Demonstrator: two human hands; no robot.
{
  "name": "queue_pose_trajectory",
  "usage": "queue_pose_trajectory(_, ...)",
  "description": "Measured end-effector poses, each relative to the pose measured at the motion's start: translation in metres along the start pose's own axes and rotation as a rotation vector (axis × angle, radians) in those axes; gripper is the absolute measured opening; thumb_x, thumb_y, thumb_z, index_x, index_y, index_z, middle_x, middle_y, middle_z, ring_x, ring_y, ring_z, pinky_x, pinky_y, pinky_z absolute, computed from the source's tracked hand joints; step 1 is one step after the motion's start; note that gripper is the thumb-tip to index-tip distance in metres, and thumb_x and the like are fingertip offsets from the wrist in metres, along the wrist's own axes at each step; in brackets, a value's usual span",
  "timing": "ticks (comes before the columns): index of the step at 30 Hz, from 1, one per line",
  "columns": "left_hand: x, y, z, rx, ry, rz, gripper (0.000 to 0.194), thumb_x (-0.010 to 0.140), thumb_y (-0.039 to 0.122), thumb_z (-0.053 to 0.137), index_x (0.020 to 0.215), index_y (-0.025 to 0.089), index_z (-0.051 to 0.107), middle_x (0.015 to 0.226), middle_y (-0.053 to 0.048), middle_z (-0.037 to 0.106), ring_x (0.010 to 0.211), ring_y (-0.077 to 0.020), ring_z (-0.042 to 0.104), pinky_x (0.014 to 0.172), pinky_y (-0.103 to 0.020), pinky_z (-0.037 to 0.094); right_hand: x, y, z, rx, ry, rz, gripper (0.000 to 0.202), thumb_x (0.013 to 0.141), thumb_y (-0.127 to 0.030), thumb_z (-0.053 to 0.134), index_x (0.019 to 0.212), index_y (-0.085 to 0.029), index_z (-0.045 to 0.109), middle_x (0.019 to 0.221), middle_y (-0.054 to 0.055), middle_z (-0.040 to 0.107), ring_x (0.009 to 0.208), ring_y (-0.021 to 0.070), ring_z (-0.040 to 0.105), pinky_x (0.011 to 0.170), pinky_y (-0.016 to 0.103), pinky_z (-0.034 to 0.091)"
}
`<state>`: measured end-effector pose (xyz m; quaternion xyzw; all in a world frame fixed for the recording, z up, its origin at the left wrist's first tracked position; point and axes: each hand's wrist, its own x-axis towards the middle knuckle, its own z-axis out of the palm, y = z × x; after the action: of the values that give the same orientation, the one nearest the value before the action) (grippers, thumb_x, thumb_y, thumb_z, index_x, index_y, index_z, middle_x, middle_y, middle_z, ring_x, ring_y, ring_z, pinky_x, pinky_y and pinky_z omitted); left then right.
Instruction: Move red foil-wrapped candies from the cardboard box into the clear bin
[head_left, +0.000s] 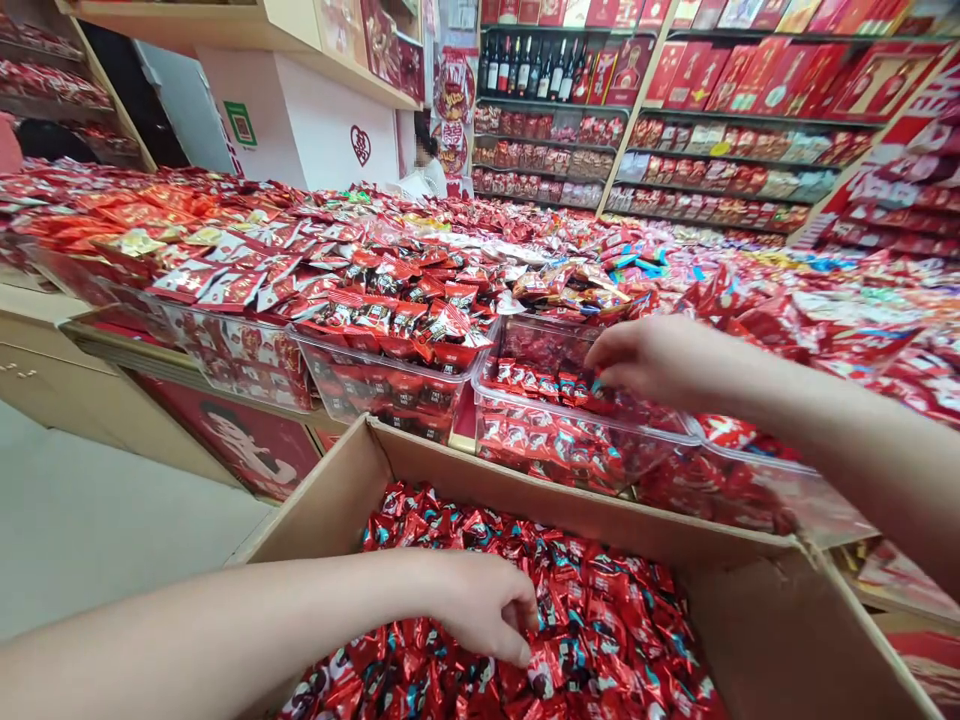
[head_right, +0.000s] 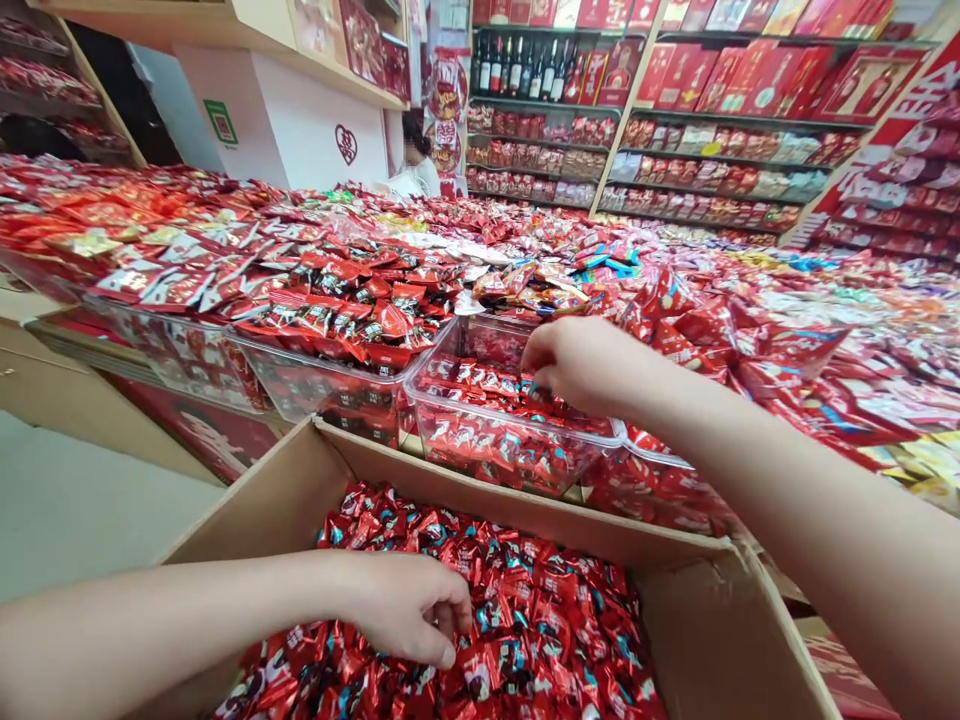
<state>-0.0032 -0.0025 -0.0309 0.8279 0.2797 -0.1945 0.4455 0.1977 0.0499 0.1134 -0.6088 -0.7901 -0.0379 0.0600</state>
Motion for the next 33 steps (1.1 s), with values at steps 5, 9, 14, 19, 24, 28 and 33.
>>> queue_pose_trajectory(5,-0.003,-0.004,-0.004,0.087,0.011,0.003,0.038,0.061,0.039,0.053,0.095,0.023,0.057,0.082,-0.001,0.063,0.065,-0.0145,0.055,0.048,-0.021,0.037,0.026,-0.002,0.03,-0.055,-0.473,-0.047,0.018,0.058,-0.004,0.052,0.062,-0.016,0.065,0.058,0.001,0.062,0.052,0.0136,0.054,0.043,0.021,0.034)
queue_pose_trajectory(9,-0.005,-0.004,-0.005,0.159,0.03,-0.01,0.039,0.061,0.038,0.052,0.097,0.024,0.057,0.082,-0.002,0.063,0.064,-0.016,0.055,0.048,-0.022,0.037,0.02,-0.013,0.038,-0.024,-0.522,-0.082,0.02,0.059,-0.002,0.048,0.057,-0.016,0.062,0.056,0.002,0.062,0.048,0.0125,0.054,0.04,0.02,0.032)
queue_pose_trajectory(14,-0.006,-0.003,-0.002,0.252,0.015,-0.011,0.042,0.062,0.04,0.051,0.101,0.025,0.056,0.086,-0.004,0.062,0.069,-0.0196,0.056,0.05,-0.025,0.038,0.02,-0.012,0.046,-0.064,-0.446,-0.069,0.022,0.063,-0.005,0.045,0.053,-0.019,0.058,0.058,0.005,0.062,0.051,0.0146,0.056,0.042,0.022,0.033)
queue_pose_trajectory(19,-0.004,-0.012,0.008,0.43,0.006,-0.035,0.042,0.063,0.04,0.052,0.099,0.019,0.057,0.084,-0.012,0.062,0.073,-0.0273,0.057,0.053,-0.032,0.041,0.017,-0.008,0.027,-0.197,-0.224,-0.063,0.018,0.066,-0.006,0.046,0.066,-0.017,0.06,0.064,0.007,0.061,0.055,0.0172,0.056,0.046,0.024,0.034)
queue_pose_trajectory(24,0.008,-0.024,0.03,0.633,-0.187,0.001,0.037,0.054,0.028,0.063,0.089,0.015,0.061,0.081,-0.014,0.062,0.077,-0.028,0.057,0.06,-0.035,0.044,-0.033,-0.033,-0.002,0.013,0.021,-0.17,0.016,0.077,-0.028,0.044,0.077,-0.02,0.058,0.066,0.002,0.058,0.056,0.0143,0.053,0.051,0.024,0.036)
queue_pose_trajectory(28,0.018,-0.025,0.046,0.689,-0.312,-0.006,0.029,0.049,0.019,0.065,0.078,0.014,0.064,0.072,-0.014,0.063,0.068,-0.0284,0.058,0.055,-0.035,0.044,-0.092,-0.057,0.049,0.343,-0.281,-0.256,0.015,0.079,-0.026,0.044,0.068,-0.021,0.053,0.065,-0.002,0.056,0.056,0.0102,0.05,0.05,0.019,0.036)
queue_pose_trajectory(33,0.015,-0.023,0.046,0.596,-0.219,0.002,0.029,0.058,0.022,0.06,0.087,0.019,0.062,0.078,-0.01,0.063,0.069,-0.0245,0.058,0.052,-0.03,0.042,-0.129,-0.048,0.142,0.303,-0.573,-0.19,0.002,0.068,-0.017,0.051,0.068,-0.018,0.052,0.073,0.002,0.059,0.068,0.0168,0.055,0.056,0.023,0.036)
